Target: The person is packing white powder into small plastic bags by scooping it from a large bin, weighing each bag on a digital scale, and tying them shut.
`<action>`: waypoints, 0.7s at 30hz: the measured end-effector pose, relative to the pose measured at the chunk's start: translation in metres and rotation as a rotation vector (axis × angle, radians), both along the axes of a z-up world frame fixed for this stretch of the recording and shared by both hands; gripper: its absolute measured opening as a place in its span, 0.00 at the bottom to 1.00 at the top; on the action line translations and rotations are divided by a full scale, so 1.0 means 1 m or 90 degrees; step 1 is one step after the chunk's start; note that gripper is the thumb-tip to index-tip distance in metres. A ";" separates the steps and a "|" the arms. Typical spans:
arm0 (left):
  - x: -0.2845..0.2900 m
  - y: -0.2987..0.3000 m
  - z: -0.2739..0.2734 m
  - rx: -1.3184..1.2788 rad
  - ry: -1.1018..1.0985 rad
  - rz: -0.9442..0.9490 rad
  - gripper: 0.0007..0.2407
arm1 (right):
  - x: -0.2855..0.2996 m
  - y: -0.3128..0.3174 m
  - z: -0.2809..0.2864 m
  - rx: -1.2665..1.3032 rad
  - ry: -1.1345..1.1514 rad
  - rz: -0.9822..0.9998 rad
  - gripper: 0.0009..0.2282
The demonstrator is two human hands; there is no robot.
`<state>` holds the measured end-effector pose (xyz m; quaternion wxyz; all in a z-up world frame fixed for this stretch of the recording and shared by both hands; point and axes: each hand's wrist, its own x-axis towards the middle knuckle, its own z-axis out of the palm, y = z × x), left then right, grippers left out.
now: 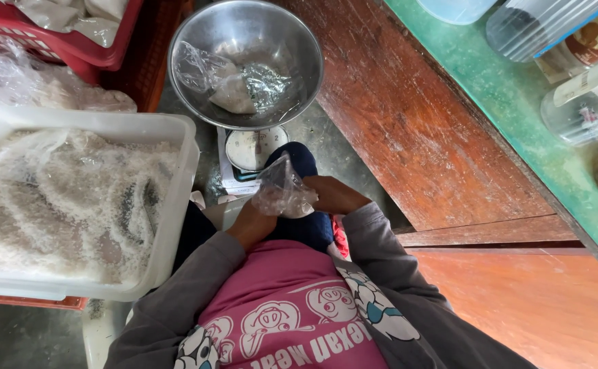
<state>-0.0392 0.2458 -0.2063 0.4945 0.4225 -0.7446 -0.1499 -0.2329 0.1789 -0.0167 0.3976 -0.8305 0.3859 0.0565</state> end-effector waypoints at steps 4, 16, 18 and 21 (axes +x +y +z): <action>0.007 0.003 0.036 0.111 -0.265 0.037 0.12 | 0.009 0.010 0.021 -0.010 -0.007 -0.025 0.32; 0.009 0.008 0.037 0.199 -0.278 0.069 0.12 | -0.009 -0.008 -0.019 0.022 0.014 -0.028 0.20; 0.013 0.005 0.002 0.211 -0.296 0.058 0.11 | -0.007 -0.005 -0.014 0.028 0.010 -0.015 0.19; 0.005 0.008 0.040 0.297 -0.257 0.012 0.12 | -0.011 -0.011 -0.030 0.042 -0.008 0.000 0.19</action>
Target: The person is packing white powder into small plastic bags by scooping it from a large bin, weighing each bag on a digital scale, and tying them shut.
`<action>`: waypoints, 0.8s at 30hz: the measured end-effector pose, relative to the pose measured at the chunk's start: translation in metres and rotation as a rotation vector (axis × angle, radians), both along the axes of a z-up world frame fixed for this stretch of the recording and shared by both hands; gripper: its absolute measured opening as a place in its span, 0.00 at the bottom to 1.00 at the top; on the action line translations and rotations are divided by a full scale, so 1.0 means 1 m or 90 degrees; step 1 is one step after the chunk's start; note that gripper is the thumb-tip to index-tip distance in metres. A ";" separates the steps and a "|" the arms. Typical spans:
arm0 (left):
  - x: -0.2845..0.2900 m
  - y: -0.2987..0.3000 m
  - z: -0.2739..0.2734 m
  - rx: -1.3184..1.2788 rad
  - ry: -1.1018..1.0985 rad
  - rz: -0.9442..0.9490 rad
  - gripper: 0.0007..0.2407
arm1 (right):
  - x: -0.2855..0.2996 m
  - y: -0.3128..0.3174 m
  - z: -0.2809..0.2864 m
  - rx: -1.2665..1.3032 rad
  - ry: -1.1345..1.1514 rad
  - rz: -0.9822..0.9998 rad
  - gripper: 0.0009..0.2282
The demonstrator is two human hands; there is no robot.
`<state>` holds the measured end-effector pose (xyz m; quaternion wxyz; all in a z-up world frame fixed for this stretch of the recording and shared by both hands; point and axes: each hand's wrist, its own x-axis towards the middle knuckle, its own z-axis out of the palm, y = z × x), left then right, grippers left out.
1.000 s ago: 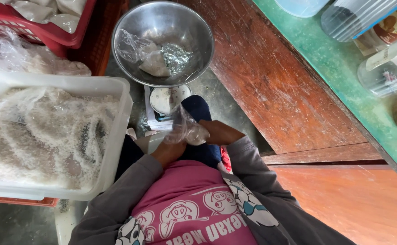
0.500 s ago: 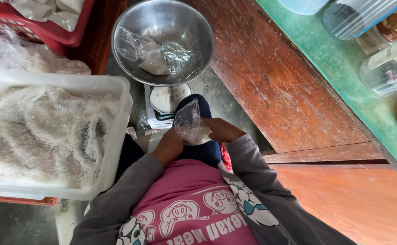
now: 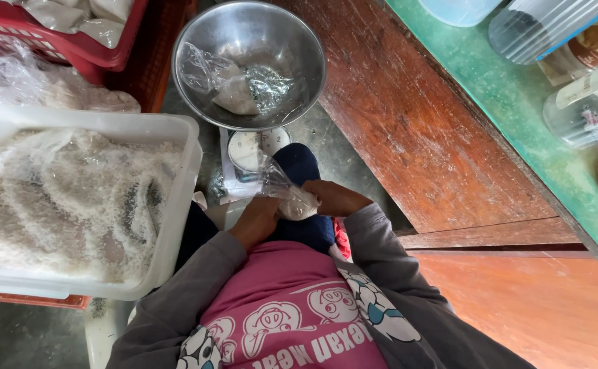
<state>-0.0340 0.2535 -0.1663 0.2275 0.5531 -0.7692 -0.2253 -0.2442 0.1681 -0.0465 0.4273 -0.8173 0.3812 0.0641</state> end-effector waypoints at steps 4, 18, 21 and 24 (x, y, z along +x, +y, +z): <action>-0.002 -0.003 0.043 0.112 0.030 -0.014 0.11 | -0.004 -0.004 -0.015 -0.028 0.003 0.015 0.24; -0.013 0.009 0.071 -0.006 0.336 0.027 0.16 | 0.021 0.027 0.071 -0.054 -0.207 -0.003 0.36; -0.020 0.000 0.042 -0.061 0.373 0.010 0.13 | 0.022 0.028 0.073 -0.086 -0.207 -0.094 0.32; -0.022 0.001 0.062 -0.033 0.403 0.009 0.14 | 0.018 0.030 0.068 -0.114 -0.203 -0.154 0.20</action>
